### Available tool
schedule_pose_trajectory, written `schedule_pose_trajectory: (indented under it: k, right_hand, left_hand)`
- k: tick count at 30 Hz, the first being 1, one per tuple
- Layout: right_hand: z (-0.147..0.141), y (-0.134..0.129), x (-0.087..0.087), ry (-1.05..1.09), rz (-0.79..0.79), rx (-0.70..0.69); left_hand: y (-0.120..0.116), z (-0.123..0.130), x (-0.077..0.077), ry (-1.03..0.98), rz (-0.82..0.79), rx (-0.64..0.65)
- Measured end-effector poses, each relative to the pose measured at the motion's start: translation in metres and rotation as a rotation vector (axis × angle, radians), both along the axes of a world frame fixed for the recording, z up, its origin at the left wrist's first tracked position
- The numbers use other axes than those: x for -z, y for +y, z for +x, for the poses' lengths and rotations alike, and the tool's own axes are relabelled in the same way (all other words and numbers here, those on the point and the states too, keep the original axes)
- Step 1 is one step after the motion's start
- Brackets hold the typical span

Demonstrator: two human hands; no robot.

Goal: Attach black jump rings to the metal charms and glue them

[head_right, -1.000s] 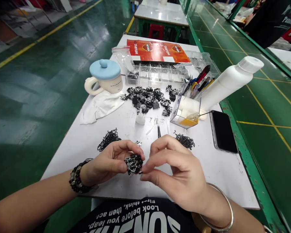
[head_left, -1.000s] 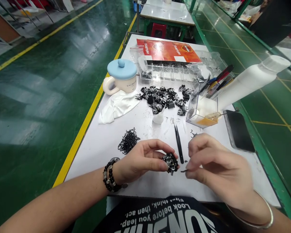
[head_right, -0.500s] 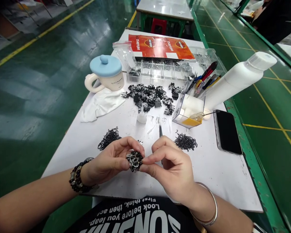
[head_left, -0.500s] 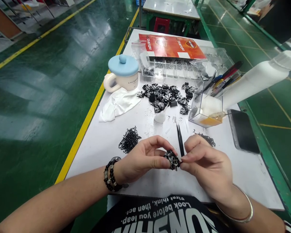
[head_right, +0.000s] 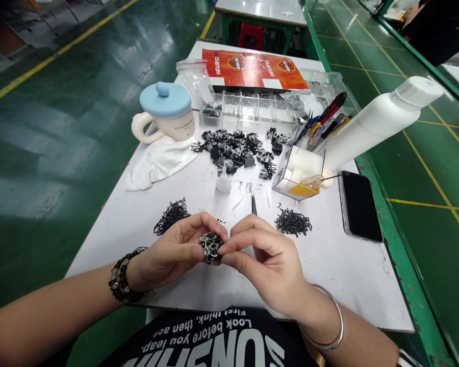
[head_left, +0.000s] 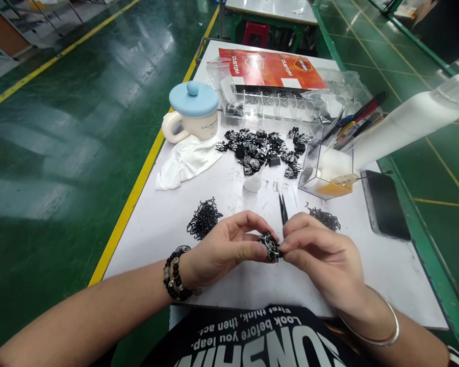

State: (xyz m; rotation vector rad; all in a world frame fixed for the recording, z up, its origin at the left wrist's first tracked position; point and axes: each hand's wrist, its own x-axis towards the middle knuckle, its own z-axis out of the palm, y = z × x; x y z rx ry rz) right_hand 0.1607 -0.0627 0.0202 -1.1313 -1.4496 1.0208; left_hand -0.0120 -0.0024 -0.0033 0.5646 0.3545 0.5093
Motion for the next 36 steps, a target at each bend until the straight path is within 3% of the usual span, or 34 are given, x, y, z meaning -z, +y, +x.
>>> schedule_pose_trajectory:
  k: [14, 29, 36]
  right_hand:
    - [0.011, 0.003, -0.012, -0.215, 0.068, -0.127]
    - [0.008, 0.007, -0.011, -0.18, 0.018, -0.101]
    - [0.008, 0.009, -0.018, -0.309, 0.01, -0.089]
  left_hand:
    - [0.0, -0.001, 0.001, 0.019, 0.019, 0.036]
    - [-0.001, -0.002, 0.001, 0.009, -0.077, 0.051]
    - [-0.001, -0.001, 0.0, 0.038, -0.077, 0.021]
